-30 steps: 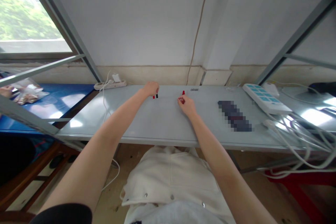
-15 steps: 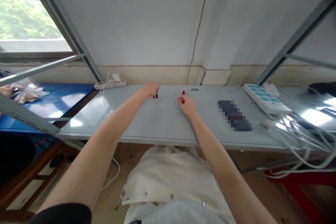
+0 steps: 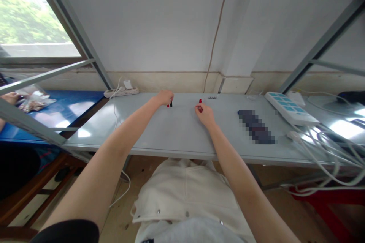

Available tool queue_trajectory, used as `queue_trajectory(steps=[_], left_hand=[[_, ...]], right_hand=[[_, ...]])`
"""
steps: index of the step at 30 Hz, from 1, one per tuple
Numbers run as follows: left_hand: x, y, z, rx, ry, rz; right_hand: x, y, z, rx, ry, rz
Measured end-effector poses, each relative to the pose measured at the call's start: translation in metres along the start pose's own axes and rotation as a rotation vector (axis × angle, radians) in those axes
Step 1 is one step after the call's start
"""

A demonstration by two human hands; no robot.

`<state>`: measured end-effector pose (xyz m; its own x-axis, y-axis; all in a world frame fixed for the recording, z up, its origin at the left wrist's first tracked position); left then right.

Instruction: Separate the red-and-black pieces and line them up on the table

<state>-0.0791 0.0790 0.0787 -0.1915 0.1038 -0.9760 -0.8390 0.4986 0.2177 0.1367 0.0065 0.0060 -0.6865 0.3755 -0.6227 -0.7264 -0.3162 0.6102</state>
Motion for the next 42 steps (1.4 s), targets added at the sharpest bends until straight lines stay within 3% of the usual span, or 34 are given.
queue_trajectory(steps=[5,9,13,17,22,26,36,42], left_hand=[[-0.005,0.000,-0.002,0.008,-0.008,-0.046],[-0.013,-0.009,0.000,0.023,-0.080,-0.082],[-0.012,-0.035,0.007,0.124,-0.173,-0.140],[0.003,-0.069,0.013,0.243,-0.243,-0.185],[0.020,-0.106,0.012,0.209,-0.325,-0.199],[0.028,-0.125,0.010,0.118,-0.375,-0.227],[0.034,-0.134,0.018,0.014,-0.462,-0.259],[0.036,-0.138,0.023,-0.026,-0.489,-0.330]], right_hand=[[-0.005,0.001,0.000,0.125,0.054,-0.085],[-0.010,0.001,0.000,0.234,0.106,-0.155],[-0.015,-0.003,0.001,0.328,0.140,-0.224],[-0.017,-0.008,0.002,0.420,0.164,-0.277],[-0.018,-0.011,0.002,0.454,0.147,-0.299],[-0.017,-0.014,0.002,0.458,0.112,-0.319],[-0.012,-0.019,0.000,0.374,-0.010,-0.391],[-0.008,-0.022,0.003,0.372,-0.017,-0.375]])
Point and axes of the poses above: each hand's wrist, its own z-axis towards the middle knuckle, its own x-axis out of the palm, y = z × x, the point moved 1 cm from there along z, towards the middle knuckle, and after that the axes turned 5 degrees about z, right-handed, at the moved point
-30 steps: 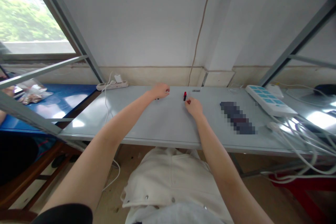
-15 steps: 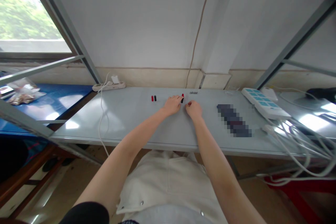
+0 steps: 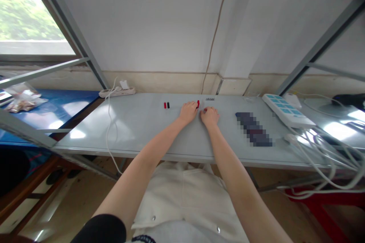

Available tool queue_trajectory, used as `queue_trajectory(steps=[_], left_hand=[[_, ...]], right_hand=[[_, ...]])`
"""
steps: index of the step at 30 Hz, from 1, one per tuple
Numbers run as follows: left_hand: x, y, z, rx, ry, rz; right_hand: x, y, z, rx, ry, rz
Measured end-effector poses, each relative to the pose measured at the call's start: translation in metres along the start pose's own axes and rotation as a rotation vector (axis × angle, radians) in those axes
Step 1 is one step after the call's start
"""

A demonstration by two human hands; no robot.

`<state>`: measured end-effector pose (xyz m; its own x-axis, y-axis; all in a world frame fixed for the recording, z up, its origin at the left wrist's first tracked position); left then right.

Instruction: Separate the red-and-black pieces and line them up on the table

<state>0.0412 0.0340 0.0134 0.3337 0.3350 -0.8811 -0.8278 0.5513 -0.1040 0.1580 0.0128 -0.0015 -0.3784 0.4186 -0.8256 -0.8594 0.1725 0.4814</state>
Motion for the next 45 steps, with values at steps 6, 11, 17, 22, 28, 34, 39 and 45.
queue_trajectory(steps=[6,11,17,22,28,34,39,45], left_hand=[[0.002,0.007,-0.004,-0.053,-0.095,-0.161],[-0.005,0.013,-0.017,-0.089,-0.232,-0.299],[-0.005,0.015,-0.034,-0.170,-0.330,-0.463],[-0.001,0.015,-0.038,-0.220,-0.295,-0.479],[-0.007,0.018,-0.040,-0.236,-0.332,-0.479],[-0.011,0.022,-0.041,-0.300,-0.387,-0.499],[-0.011,0.022,-0.041,-0.297,-0.414,-0.508],[-0.008,0.023,-0.041,-0.288,-0.416,-0.500]], right_hand=[[0.004,0.000,0.003,0.007,0.001,0.006],[0.006,0.000,0.006,0.028,0.006,0.041],[0.008,0.000,0.008,0.032,0.001,0.061],[0.011,0.000,0.009,0.030,-0.014,0.066],[0.007,0.001,0.004,-0.005,-0.001,0.043],[0.003,0.010,-0.006,-0.219,0.056,0.008],[0.003,0.016,-0.010,-0.294,0.103,-0.019],[0.002,0.019,-0.011,-0.323,0.095,-0.012]])
Point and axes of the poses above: each hand's wrist, its own z-axis towards the middle knuckle, its own x-axis out of the palm, y = z × x, the point moved 1 cm from there along z, towards the middle knuckle, and after that the axes turned 5 degrees about z, right-handed, at the moved point
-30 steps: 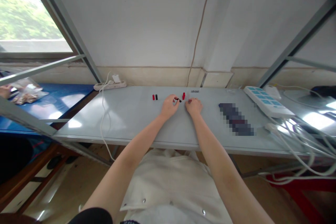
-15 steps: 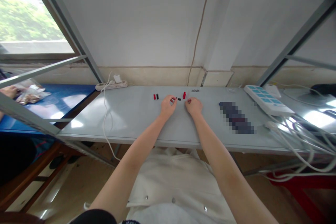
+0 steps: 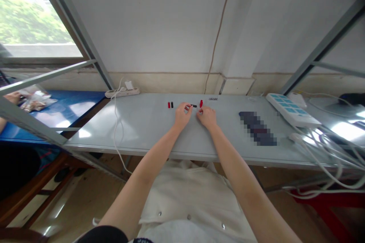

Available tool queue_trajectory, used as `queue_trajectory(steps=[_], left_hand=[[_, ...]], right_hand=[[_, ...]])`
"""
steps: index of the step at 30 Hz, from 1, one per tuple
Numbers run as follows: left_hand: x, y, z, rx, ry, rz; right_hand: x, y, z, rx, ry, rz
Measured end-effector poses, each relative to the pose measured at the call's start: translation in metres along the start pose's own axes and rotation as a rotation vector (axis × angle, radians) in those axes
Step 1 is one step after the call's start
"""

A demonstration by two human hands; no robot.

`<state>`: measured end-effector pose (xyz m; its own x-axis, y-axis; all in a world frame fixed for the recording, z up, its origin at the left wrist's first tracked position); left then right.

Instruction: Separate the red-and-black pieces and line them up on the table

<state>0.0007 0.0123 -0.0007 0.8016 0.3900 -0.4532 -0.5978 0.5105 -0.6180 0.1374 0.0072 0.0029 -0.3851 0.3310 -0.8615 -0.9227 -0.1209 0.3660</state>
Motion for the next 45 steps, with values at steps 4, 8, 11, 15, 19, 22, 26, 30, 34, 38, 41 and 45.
queue_trajectory(steps=[4,8,11,15,19,22,26,30,34,38,41,45], left_hand=[[-0.001,-0.002,-0.001,0.039,0.010,0.006],[-0.007,-0.010,-0.004,0.153,0.100,0.024],[-0.010,-0.014,-0.005,0.219,0.162,0.051],[-0.007,-0.011,-0.006,0.278,0.216,0.107],[-0.003,-0.006,-0.006,0.318,0.276,0.144],[-0.001,-0.004,-0.007,0.332,0.294,0.159],[-0.001,-0.004,-0.008,0.323,0.305,0.185],[-0.002,-0.004,-0.008,0.308,0.301,0.195],[-0.001,-0.003,-0.008,0.302,0.312,0.202],[-0.001,-0.006,-0.008,0.290,0.275,0.171],[-0.003,-0.009,-0.009,0.302,0.261,0.159],[-0.004,-0.009,-0.008,0.312,0.291,0.170]], right_hand=[[0.000,0.002,0.000,-0.010,-0.009,0.020],[0.000,0.003,0.000,0.030,-0.038,0.103],[0.000,0.004,0.000,0.053,-0.062,0.161],[0.000,0.004,0.001,0.040,-0.121,0.212],[0.003,0.001,0.003,0.043,-0.196,0.282],[0.006,-0.003,0.005,0.031,-0.244,0.328],[0.008,-0.004,0.006,0.023,-0.285,0.370],[0.006,-0.003,0.005,0.017,-0.310,0.394],[0.003,-0.001,0.004,0.027,-0.336,0.389],[0.001,0.000,0.003,0.004,-0.343,0.368],[0.002,0.000,0.003,0.004,-0.327,0.350],[0.001,0.000,0.003,0.008,-0.307,0.337]])
Point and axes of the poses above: each hand's wrist, its own z-axis towards the middle knuckle, its own x-axis out of the palm, y = z × x, the point moved 1 cm from there along z, towards the middle knuckle, and after that the axes turned 5 degrees about z, right-handed, at the moved point
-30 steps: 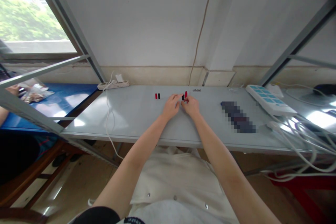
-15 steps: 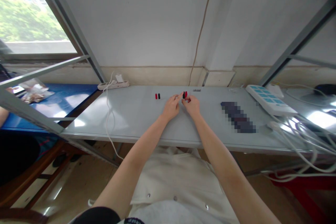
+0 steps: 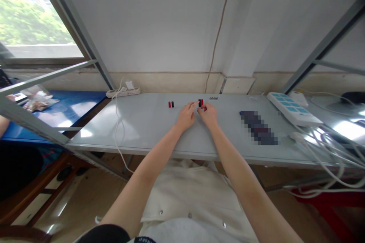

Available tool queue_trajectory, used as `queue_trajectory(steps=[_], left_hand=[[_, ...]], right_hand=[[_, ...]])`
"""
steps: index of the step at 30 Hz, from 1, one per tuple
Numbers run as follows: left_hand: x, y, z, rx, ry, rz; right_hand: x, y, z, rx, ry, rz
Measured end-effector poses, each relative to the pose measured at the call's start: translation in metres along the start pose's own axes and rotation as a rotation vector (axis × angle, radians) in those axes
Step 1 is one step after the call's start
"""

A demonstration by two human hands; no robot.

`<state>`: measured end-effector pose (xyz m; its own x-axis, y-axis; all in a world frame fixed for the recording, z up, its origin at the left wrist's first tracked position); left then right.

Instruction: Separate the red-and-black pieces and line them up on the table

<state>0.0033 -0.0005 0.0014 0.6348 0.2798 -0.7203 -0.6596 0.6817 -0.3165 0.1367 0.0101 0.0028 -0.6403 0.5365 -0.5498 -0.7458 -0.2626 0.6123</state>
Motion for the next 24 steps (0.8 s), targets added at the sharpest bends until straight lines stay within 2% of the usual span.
queue_trajectory(steps=[24], left_hand=[[-0.0010,-0.0010,0.0003,-0.010,-0.007,-0.019]], right_hand=[[0.0004,0.0019,-0.0004,-0.031,0.025,-0.004]])
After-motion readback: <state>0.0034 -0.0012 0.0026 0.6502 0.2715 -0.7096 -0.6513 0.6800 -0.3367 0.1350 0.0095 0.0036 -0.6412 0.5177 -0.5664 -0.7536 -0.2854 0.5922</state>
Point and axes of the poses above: each hand's wrist, its own z-axis towards the middle knuckle, its own x-axis out of the palm, y = z × x, the point moved 1 cm from there along z, towards the middle knuckle, and after that the axes turned 5 degrees about z, right-handed, at the moved point
